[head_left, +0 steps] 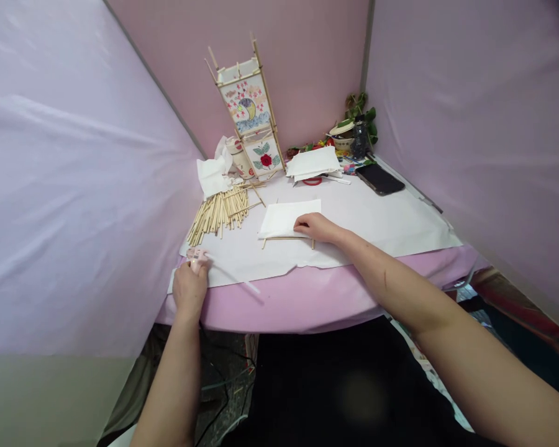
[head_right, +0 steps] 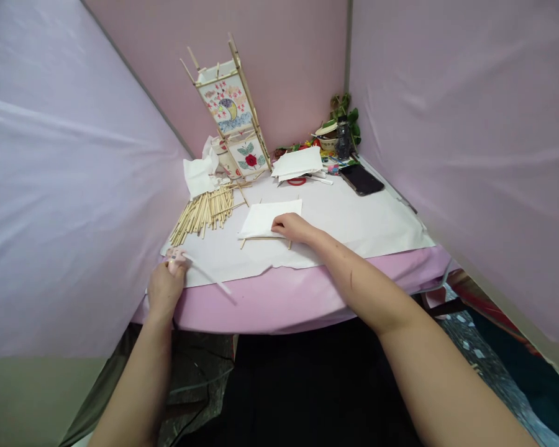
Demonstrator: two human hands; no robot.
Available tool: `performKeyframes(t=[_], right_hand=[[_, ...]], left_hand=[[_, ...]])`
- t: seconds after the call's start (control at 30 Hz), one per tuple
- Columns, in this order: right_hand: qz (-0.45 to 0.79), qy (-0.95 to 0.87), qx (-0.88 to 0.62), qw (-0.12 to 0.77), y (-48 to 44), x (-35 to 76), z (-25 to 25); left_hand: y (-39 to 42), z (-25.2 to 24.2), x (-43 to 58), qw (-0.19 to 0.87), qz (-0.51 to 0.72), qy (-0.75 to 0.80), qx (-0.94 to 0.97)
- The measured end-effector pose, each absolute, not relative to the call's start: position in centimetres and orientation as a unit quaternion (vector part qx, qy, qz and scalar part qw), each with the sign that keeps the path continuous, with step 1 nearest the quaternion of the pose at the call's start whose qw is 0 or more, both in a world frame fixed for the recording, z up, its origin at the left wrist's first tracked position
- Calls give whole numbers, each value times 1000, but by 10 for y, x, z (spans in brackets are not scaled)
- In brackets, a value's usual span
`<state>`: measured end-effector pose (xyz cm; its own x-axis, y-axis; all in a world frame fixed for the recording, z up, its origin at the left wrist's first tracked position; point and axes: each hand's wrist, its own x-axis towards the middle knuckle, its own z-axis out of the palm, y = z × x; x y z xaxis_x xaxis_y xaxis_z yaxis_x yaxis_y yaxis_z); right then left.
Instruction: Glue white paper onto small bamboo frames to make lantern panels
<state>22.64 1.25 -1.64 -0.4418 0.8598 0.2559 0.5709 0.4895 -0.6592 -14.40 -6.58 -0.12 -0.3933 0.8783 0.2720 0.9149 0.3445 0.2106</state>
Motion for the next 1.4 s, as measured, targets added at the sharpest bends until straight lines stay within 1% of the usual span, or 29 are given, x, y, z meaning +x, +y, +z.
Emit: performKeyframes(t=[0.23, 0.33, 0.4, 0.43, 0.53, 0.6, 0.7, 0.87, 1.03, 1.13, 1.2, 1.4], right_hand=[[132, -882, -387, 235, -12, 218, -15], [114, -891, -383, 216, -20, 219, -12], [108, -892, -384, 214, -24, 219, -9], [102, -890, -385, 221, -25, 219, -8], [68, -876, -410, 245, -25, 216, -5], [41, -872, -429, 234, -26, 214, -5], [7, -883, -432, 185, -31, 213, -8], [-31, -897, -418, 141, -49, 222, -12], [-51, -898, -419, 125, -57, 235, -12], [-58, -887, -443, 118, -53, 245, -10], [-62, -875, -465, 120, -49, 249, -7], [-69, -853, -494, 157, -46, 231, -8]], left_hand=[[-61, 0, -146, 80, -109, -832, -539], [-64, 7, -131, 133, -148, -821, -535], [-60, 12, -109, 152, -209, -762, -594], [-57, 14, -95, 144, -237, -713, -644], [-41, 14, -46, 77, -270, -539, -794], [-32, 9, -19, 48, -235, -452, -859], [-26, -5, -2, 31, -157, -389, -907], [-32, -21, -15, 32, -100, -411, -905], [-45, -15, -10, 70, -63, -439, -894], [-56, -10, 4, 90, -71, -455, -883], [-61, -7, 13, 83, -74, -467, -877], [-52, -3, 28, 58, -123, -479, -867]])
